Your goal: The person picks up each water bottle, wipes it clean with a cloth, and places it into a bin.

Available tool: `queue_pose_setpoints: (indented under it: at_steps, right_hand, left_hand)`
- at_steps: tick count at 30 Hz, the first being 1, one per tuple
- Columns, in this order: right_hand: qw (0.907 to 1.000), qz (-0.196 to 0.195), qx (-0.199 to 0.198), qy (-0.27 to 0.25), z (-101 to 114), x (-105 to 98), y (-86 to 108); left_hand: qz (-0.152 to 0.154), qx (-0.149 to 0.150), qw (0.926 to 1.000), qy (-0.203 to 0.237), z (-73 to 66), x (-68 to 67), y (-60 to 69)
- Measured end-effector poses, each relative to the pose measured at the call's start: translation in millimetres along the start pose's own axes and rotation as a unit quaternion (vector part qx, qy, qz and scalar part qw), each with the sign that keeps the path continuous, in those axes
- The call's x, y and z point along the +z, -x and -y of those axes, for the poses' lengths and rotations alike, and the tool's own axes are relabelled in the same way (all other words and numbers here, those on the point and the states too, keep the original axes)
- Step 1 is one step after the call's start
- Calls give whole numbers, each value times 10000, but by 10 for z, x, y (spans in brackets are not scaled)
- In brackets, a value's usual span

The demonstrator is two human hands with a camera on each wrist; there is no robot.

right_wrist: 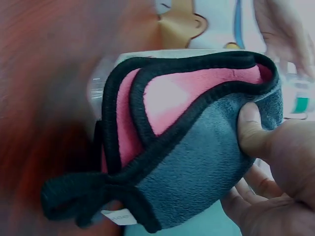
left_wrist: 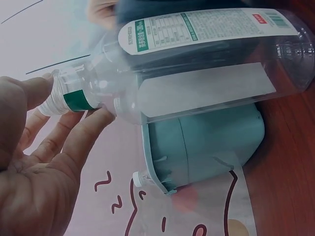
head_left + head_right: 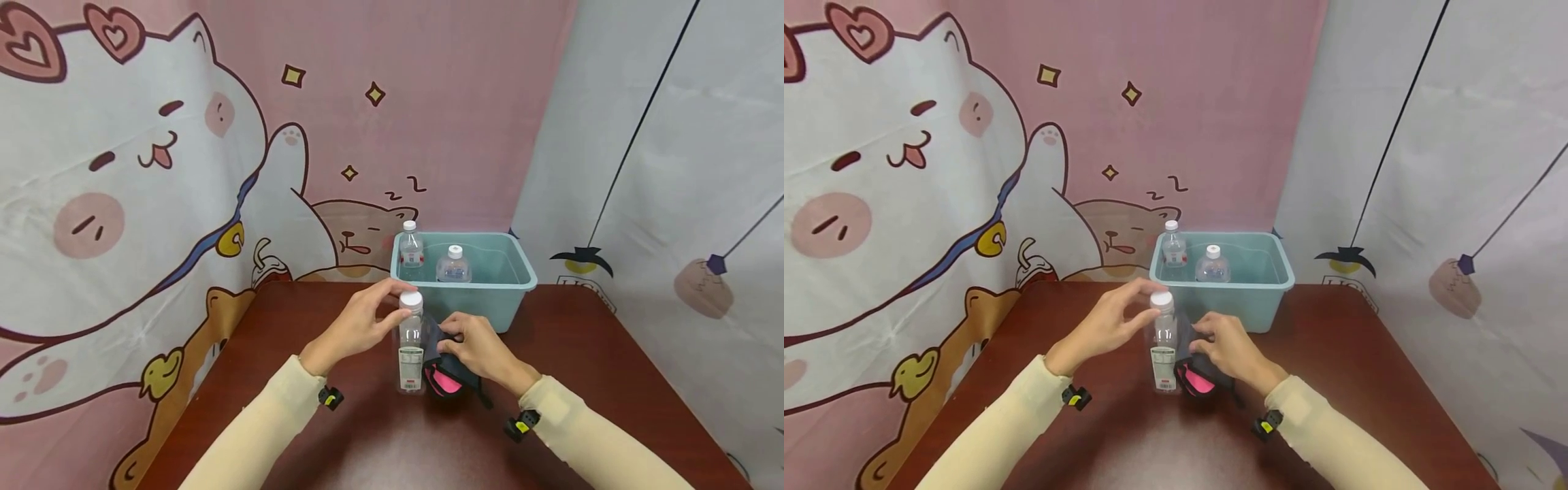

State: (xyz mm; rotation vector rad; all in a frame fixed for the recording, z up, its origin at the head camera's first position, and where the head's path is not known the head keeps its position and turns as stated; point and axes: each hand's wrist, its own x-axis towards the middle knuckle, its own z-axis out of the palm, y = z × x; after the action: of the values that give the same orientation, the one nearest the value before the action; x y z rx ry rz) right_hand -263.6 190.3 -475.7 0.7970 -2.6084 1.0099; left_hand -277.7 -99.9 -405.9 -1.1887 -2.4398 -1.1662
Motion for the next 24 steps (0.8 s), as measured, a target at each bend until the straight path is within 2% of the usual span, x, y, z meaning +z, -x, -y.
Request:
queue_pose_setpoints:
  at_steps: [9, 15, 18, 24]
  right_hand:
    - [9973, 560, -287, 369, -161, 236, 73]
    - [9905, 1041, -518, 730, -198, 379, 102]
    - [9889, 1124, -510, 827, -196, 409, 108]
    - [9917, 1081, -387, 582, -200, 387, 89]
  left_hand:
    - [16, -56, 10000, 14, -3, -3, 0]
    - [28, -11, 10000, -9, 4, -2, -4]
    - [39, -35, 10000, 9, 2, 0, -3]
    - [54, -128, 9999, 62, -3, -7, 0]
